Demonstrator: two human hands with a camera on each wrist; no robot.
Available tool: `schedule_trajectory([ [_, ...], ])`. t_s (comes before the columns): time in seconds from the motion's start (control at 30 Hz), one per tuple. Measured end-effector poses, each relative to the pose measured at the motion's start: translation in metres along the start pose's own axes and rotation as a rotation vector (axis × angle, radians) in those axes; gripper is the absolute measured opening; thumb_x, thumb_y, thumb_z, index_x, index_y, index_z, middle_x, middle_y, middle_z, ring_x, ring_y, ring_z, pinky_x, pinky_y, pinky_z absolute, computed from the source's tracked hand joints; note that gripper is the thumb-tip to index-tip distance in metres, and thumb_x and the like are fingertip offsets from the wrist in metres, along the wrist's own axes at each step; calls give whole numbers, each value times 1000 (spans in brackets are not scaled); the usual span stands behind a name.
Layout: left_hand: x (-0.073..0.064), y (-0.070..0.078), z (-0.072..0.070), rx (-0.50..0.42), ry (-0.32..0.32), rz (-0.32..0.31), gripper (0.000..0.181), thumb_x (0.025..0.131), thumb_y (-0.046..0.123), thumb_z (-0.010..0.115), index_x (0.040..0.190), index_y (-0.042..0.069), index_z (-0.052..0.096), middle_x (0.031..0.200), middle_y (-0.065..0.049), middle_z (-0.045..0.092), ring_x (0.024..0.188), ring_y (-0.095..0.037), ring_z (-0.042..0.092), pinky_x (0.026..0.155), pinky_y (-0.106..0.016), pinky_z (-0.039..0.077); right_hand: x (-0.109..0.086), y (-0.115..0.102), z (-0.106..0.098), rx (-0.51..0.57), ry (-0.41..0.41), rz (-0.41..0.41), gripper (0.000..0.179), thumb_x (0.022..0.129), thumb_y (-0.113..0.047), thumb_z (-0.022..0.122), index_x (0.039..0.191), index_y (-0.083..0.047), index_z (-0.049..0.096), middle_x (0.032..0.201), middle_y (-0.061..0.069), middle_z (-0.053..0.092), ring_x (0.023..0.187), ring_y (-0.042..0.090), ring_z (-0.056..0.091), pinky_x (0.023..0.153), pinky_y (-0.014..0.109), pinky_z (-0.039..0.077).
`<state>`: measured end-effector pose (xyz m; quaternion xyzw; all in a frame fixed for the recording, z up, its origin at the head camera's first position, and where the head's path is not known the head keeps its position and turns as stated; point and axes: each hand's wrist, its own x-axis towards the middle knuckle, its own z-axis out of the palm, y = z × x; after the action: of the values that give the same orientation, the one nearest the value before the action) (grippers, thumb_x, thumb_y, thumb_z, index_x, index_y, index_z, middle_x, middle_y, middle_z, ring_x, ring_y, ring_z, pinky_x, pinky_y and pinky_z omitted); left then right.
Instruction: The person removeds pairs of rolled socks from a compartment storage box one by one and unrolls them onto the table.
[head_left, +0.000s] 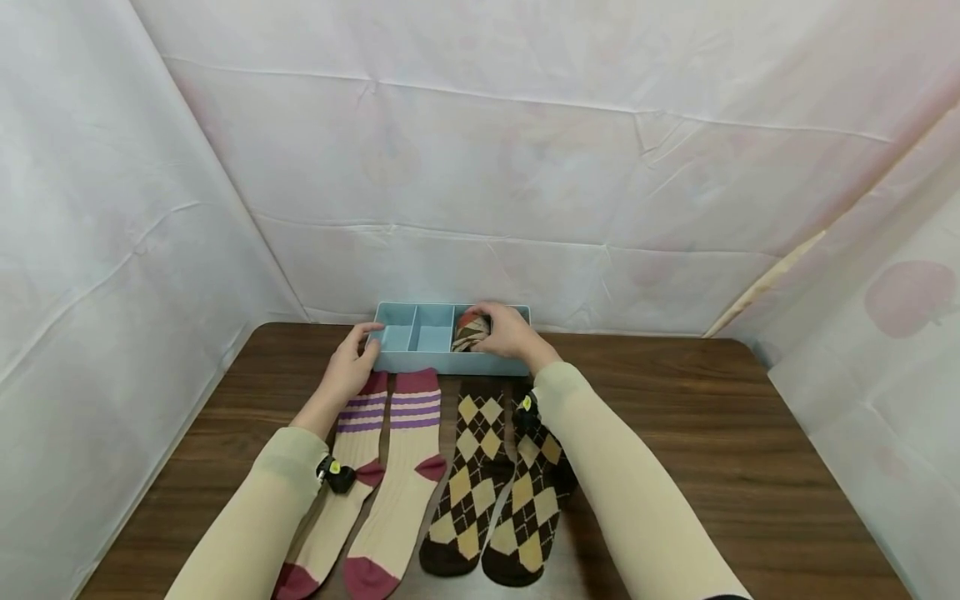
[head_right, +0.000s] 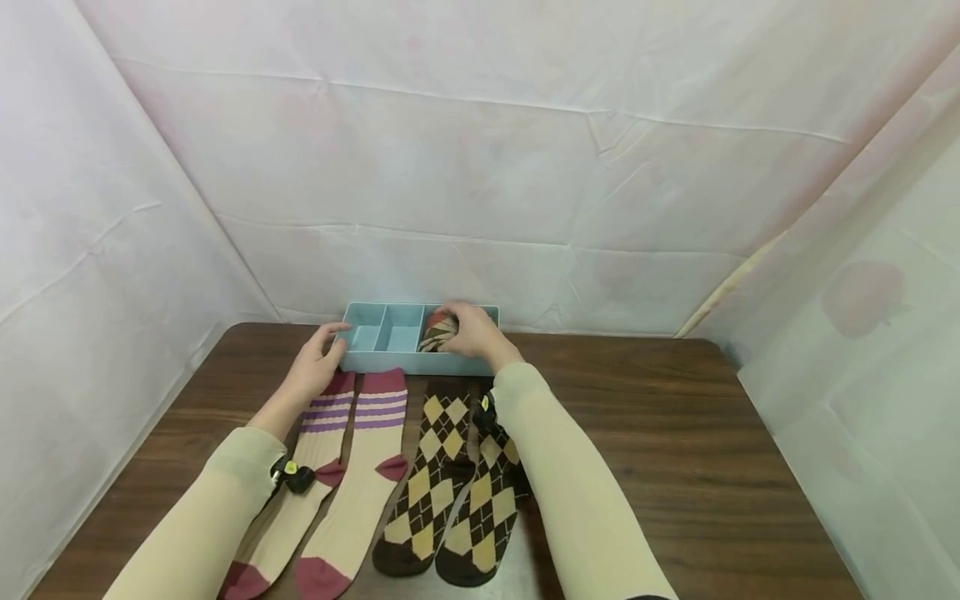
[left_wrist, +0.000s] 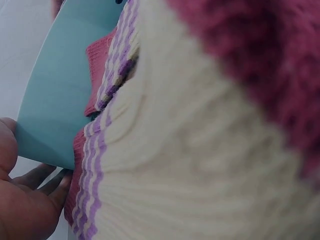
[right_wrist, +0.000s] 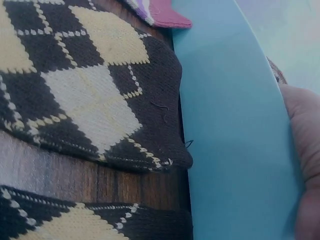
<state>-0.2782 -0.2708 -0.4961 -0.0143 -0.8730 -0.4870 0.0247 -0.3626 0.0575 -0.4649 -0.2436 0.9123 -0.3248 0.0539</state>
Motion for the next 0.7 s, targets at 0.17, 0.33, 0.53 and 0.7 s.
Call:
schedule_trajectory([
  [0.17, 1, -1, 2, -1, -3, -7, 46, 118, 35, 44, 162, 22, 48, 172, -23, 35, 156, -49, 37, 120, -70, 35, -3, 3, -1, 114, 85, -39, 76, 84, -12, 96, 152, -18, 62, 142, 6, 65, 119, 27, 63, 102, 48, 54],
  [0.33, 1, -2, 4, -2, -11, -6, 48, 118, 38, 45, 162, 20, 47, 172, -25, 33, 157, -49, 35, 120, -71, 35, -8, 2, -7, 210, 122, -66, 77, 84, -11, 96, 153, -18, 61, 137, 7, 66, 107, 27, 67, 89, 46, 58],
  [0.53, 1, -3, 3, 8, -16, -8, 49, 118, 43, 45, 163, 23, 47, 172, -25, 33, 156, -49, 36, 119, -71, 35, -13, -10, -22, 198, 154, -79, 80, 86, -14, 96, 156, -18, 57, 145, 8, 63, 115, 29, 66, 95, 48, 58],
  [0.7, 3, -4, 2, 16, -23, -5, 50, 118, 43, 44, 163, 22, 46, 170, -26, 36, 153, -49, 40, 117, -71, 39, -15, -20, -35, 220, 167, -94, 82, 86, -6, 94, 157, -15, 55, 149, 11, 59, 123, 33, 64, 99, 47, 59],
])
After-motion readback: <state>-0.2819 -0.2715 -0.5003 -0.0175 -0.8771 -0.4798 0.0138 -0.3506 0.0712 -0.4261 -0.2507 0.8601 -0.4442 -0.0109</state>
